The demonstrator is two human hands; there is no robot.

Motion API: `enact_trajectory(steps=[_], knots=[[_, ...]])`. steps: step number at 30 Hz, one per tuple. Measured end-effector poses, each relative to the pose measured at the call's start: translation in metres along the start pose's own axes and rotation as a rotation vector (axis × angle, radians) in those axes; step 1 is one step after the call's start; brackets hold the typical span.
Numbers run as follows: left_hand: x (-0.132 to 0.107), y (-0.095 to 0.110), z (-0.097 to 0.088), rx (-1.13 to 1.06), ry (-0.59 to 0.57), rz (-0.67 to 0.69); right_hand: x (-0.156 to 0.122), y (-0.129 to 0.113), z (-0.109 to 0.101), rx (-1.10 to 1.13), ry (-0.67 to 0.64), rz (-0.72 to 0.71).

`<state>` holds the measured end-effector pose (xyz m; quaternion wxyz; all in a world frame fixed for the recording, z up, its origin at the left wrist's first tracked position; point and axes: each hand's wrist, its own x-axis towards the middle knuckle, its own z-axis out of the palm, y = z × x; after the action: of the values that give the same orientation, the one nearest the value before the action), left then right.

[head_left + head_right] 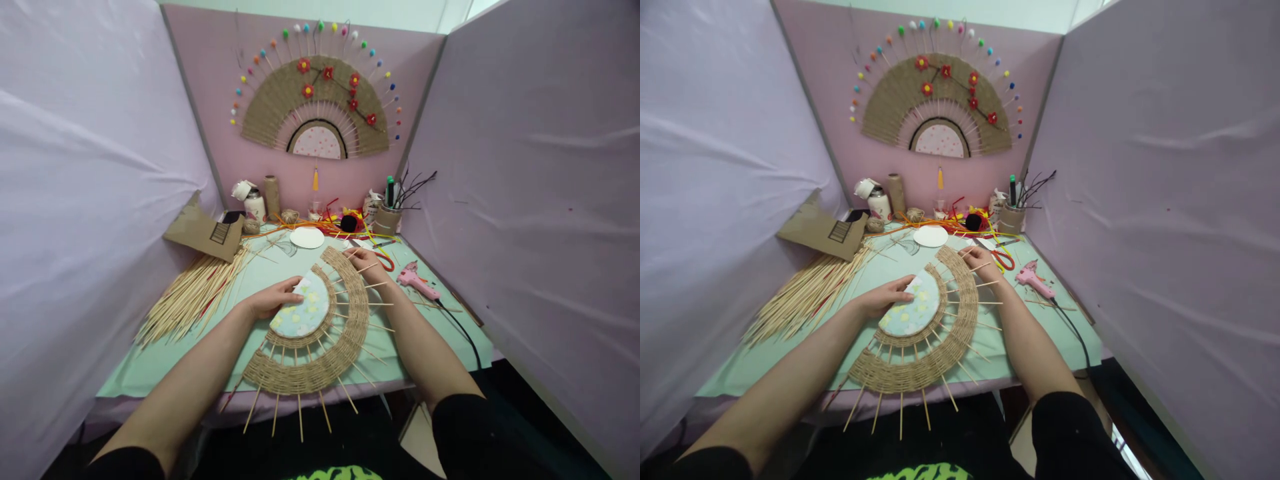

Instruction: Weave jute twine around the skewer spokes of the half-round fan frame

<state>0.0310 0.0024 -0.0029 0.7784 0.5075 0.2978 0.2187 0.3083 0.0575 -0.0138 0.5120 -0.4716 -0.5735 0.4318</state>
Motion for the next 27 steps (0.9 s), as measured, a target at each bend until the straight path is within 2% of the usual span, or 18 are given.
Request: enact_trajectory(steps=[4, 10, 27], knots=[[0.0, 0.0, 0.0, -0.003, -0.002, 0.01, 0.004, 0.001, -0.011, -0.039, 0.021, -0.048], [0.0, 0.0, 0.001, 0.017, -0.016, -0.001, 0.007, -0.002, -0.024, -0.028, 0.153, -0.033], [0.002, -0.001, 0.004, 0.074, 0.02, -0.06, 0.008, -0.006, -0.033, 0.334, 0.158, 0.042]])
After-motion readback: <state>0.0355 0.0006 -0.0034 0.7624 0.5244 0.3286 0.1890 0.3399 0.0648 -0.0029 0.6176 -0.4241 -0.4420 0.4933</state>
